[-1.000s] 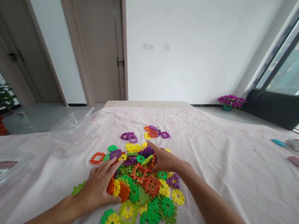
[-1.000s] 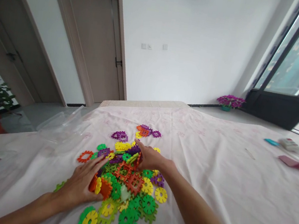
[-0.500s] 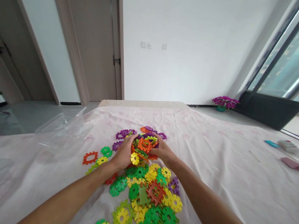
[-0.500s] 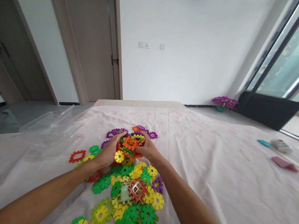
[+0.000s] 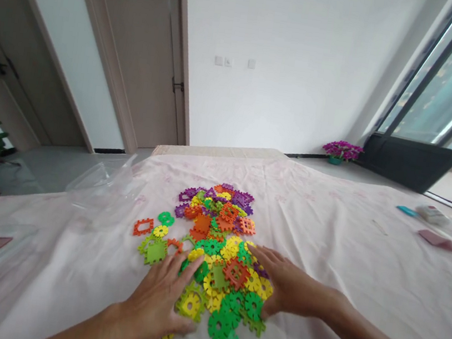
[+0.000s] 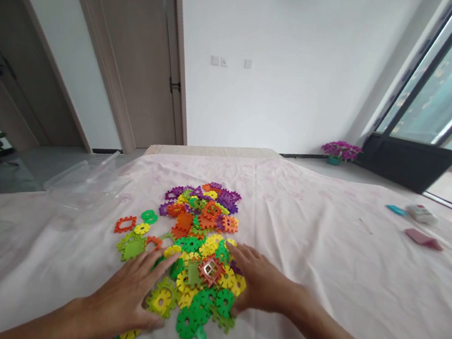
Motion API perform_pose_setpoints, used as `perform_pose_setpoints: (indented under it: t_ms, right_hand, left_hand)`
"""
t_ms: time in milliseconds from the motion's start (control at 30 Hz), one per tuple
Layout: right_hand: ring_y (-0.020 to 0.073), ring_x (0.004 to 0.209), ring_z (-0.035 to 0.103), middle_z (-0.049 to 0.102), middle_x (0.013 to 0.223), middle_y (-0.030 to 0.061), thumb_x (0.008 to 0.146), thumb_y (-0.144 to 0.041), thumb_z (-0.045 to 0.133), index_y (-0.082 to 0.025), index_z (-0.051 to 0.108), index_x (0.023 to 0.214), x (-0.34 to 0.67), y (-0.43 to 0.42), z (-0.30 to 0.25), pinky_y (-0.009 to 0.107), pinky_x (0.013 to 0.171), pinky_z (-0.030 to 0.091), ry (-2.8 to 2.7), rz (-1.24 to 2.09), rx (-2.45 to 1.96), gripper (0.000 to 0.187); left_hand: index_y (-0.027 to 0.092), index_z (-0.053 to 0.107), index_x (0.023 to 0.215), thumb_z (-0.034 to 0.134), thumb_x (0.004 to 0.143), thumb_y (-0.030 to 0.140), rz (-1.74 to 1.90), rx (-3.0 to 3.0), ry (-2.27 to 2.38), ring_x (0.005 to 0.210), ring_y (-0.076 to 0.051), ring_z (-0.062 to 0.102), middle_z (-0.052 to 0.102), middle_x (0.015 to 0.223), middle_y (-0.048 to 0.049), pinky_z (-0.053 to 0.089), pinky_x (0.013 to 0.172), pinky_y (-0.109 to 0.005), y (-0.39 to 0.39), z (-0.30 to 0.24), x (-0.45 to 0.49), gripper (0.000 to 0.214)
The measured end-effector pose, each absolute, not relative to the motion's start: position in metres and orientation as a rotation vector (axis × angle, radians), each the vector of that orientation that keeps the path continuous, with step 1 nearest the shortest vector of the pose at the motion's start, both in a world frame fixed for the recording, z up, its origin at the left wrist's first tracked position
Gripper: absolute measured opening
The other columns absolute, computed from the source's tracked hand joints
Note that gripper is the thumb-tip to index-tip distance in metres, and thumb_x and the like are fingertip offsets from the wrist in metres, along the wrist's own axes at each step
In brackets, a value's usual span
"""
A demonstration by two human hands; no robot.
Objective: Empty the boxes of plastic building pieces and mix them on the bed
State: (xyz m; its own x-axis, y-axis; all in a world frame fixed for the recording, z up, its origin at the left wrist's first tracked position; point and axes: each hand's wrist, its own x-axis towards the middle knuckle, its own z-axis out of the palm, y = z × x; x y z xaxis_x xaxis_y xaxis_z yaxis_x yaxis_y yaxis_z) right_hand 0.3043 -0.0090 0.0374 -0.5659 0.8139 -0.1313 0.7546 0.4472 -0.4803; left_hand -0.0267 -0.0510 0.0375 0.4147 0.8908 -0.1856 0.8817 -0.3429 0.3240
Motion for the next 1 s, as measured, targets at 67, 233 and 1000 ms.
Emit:
perform_pose_setpoints:
  t_ms: [67,233,1000]
  right_hand:
    - [0.0364,0.137,0.034,0.038,0.152,0.0136,0.059,-0.04,0.081,-0.023,0.026,0.153,0.293,-0.013,0.031,0.048,0.112,0.03,-2.515,0.69,-1.391,0.11]
    - [0.036,0.129,0.041,0.048,0.142,0.015,0.061,-0.039,0.081,-0.022,0.03,0.152,0.266,-0.004,0.027,0.047,0.108,0.034,-2.395,0.725,-1.366,0.106]
    - [0.0235,0.091,0.066,0.067,0.111,0.0051,0.052,-0.008,0.075,-0.022,0.049,0.133,0.208,0.03,0.082,0.037,0.082,0.055,-1.358,1.658,-0.801,0.086]
  left_hand:
    - [0.031,0.026,0.152,0.078,0.062,0.052,0.076,2.306,1.556,0.143,-0.043,0.021,0.03,0.156,-0.0138,0.021,0.113,-0.059,-0.049,0.033,-0.016,0.106]
    - [0.025,0.028,0.152,0.072,0.071,0.036,0.394,2.3,1.477,0.129,-0.037,0.043,0.052,0.14,-0.0138,0.03,0.11,-0.054,-0.031,0.024,0.007,0.092]
    - [0.023,0.047,0.135,0.08,0.061,0.017,1.094,0.848,0.888,0.08,-0.02,0.069,0.071,0.101,-0.0066,0.056,0.068,-0.029,0.032,0.07,0.041,0.081]
